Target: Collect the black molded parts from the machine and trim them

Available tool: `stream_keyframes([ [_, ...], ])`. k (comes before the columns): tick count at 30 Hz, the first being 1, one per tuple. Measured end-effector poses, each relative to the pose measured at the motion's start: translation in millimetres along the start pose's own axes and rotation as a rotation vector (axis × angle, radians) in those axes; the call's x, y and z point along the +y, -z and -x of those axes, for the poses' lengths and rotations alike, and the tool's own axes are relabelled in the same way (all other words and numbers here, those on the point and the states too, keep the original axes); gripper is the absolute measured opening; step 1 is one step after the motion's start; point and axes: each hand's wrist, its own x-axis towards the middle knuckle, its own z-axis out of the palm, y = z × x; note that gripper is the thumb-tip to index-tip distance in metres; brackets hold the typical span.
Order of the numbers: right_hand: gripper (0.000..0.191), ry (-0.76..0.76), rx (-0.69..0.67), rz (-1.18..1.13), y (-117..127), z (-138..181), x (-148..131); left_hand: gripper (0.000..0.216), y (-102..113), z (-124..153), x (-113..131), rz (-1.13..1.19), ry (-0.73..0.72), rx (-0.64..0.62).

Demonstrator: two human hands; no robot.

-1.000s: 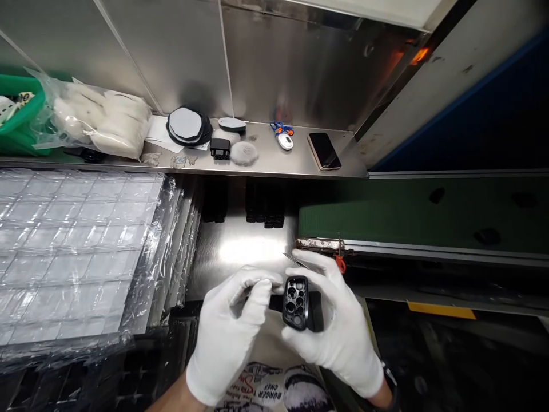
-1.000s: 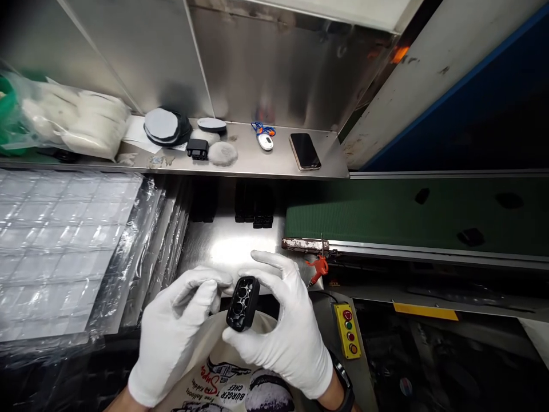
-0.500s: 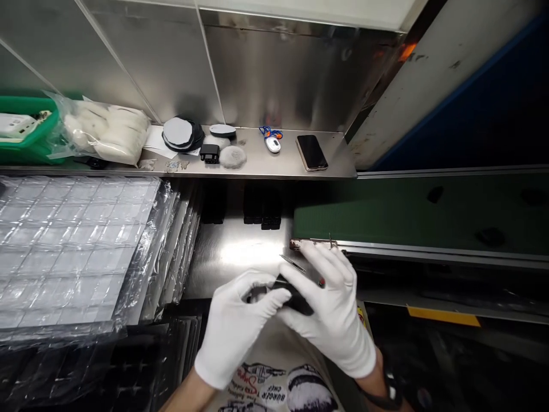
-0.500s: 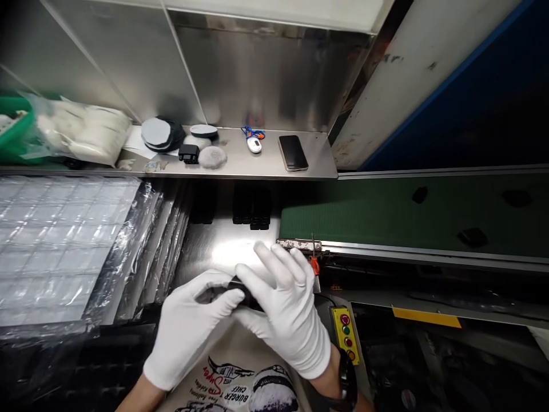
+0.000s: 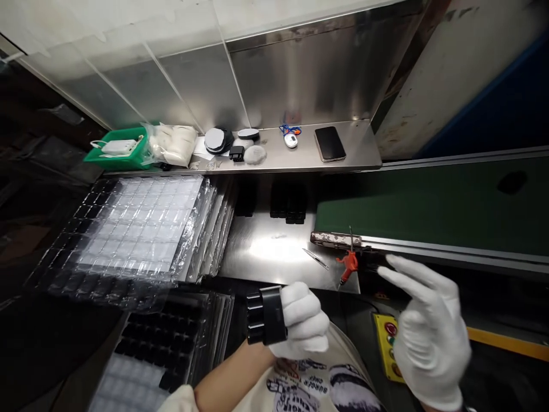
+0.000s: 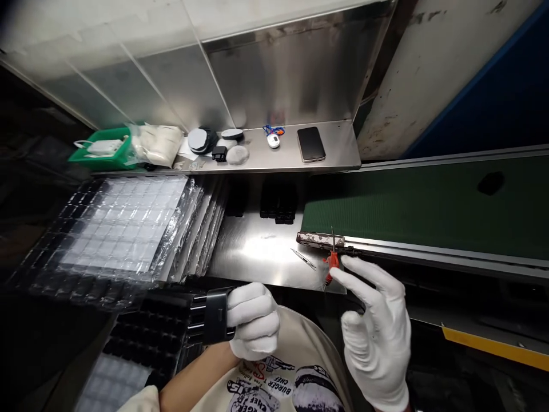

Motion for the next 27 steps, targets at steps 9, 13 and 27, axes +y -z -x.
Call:
stream_keyframes([
  [9, 0.034, -0.089, -0.056, -0.195, 9, 22, 17, 0.043, -38, 16, -33, 0.024, -0.204, 0.138],
  [13, 0.035, -0.228, -0.090, -0.264, 4, 30, 14, 0.020, -38, 30, -36, 0.053, -0.314, 0.524],
  [27, 0.044, -0.355, -0.316, -0.169, -89, 76, -53, 0.024, 89, 126, 17, -0.024, -0.534, 0.280],
])
